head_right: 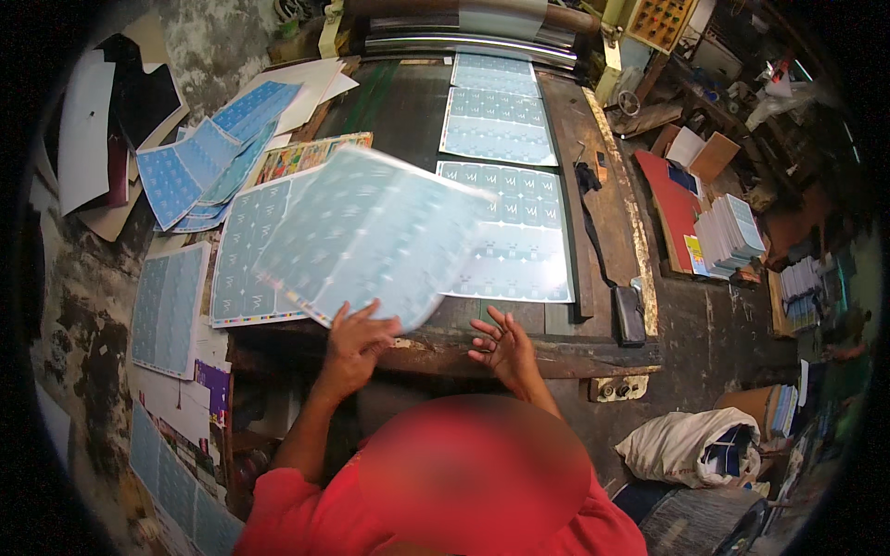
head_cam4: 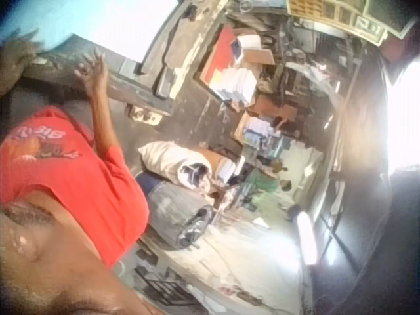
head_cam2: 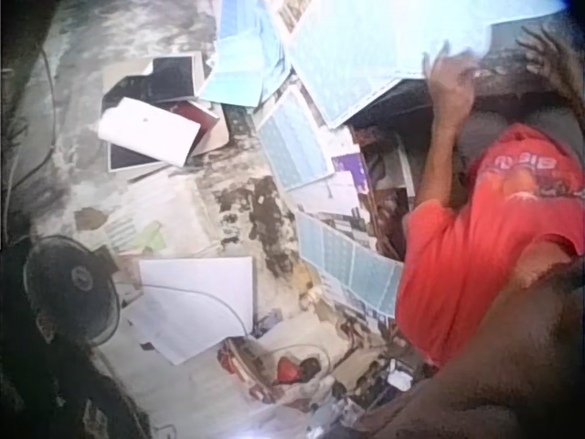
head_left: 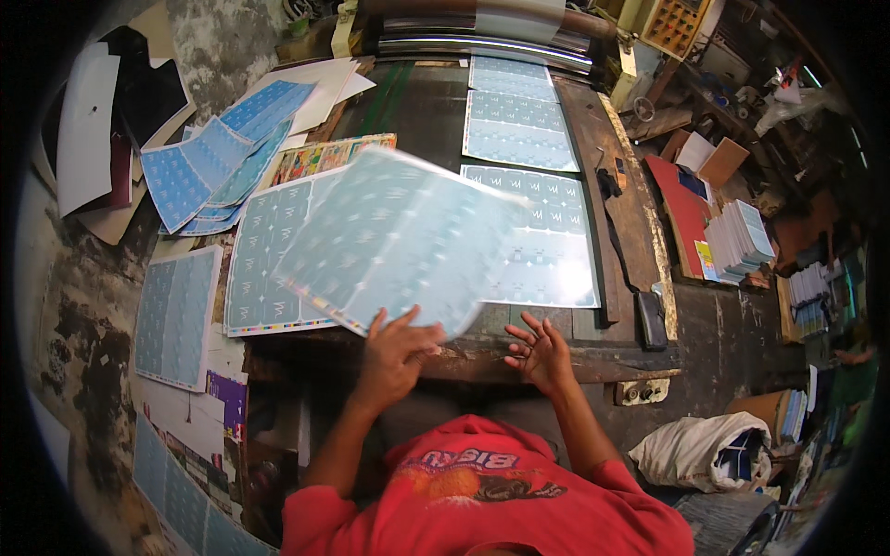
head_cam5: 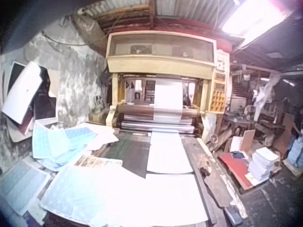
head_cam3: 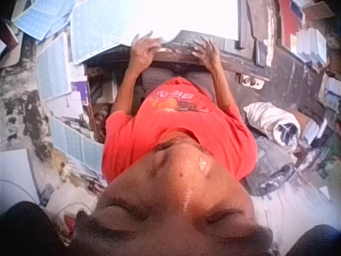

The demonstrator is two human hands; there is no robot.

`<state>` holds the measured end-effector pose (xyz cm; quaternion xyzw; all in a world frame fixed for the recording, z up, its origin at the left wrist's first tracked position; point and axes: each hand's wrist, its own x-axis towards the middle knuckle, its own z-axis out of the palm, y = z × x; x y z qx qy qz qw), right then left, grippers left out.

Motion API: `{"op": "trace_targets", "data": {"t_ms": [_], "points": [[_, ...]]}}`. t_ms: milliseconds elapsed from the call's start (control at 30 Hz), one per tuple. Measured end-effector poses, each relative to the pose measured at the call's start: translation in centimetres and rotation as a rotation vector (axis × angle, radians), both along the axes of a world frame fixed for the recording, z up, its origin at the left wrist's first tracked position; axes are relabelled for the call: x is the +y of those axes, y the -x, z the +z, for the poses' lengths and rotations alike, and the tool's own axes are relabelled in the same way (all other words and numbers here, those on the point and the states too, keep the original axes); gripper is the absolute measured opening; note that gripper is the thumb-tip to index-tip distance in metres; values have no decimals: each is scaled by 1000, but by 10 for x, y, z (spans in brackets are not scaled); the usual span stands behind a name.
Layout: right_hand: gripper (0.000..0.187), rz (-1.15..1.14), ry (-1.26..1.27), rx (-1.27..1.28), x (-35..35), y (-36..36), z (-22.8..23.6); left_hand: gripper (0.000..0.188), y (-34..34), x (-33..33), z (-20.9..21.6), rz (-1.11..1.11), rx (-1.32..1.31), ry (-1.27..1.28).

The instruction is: The person picks up and places large printed paper sheets on a machine table, lining them up and stacking them.

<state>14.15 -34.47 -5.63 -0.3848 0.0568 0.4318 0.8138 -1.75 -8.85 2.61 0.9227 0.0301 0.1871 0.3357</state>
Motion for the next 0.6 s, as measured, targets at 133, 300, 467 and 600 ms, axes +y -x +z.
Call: {"op": "trace_targets", "data": {"t_ms": [133,300,467,600], "points": [[55,73,31,-22,-8,10,-2,37,10,-26,9,-271,124,-233],[38,-17,144,107,-25,41,-20,57,1,0,8,-17,164,-308],[43,39,199,157,-56,92,-48,59,-5,46,-33,325,68,-411],[44,62,176,224,-67,132,-25,51,-2,43,-48,381,33,-546]]}}
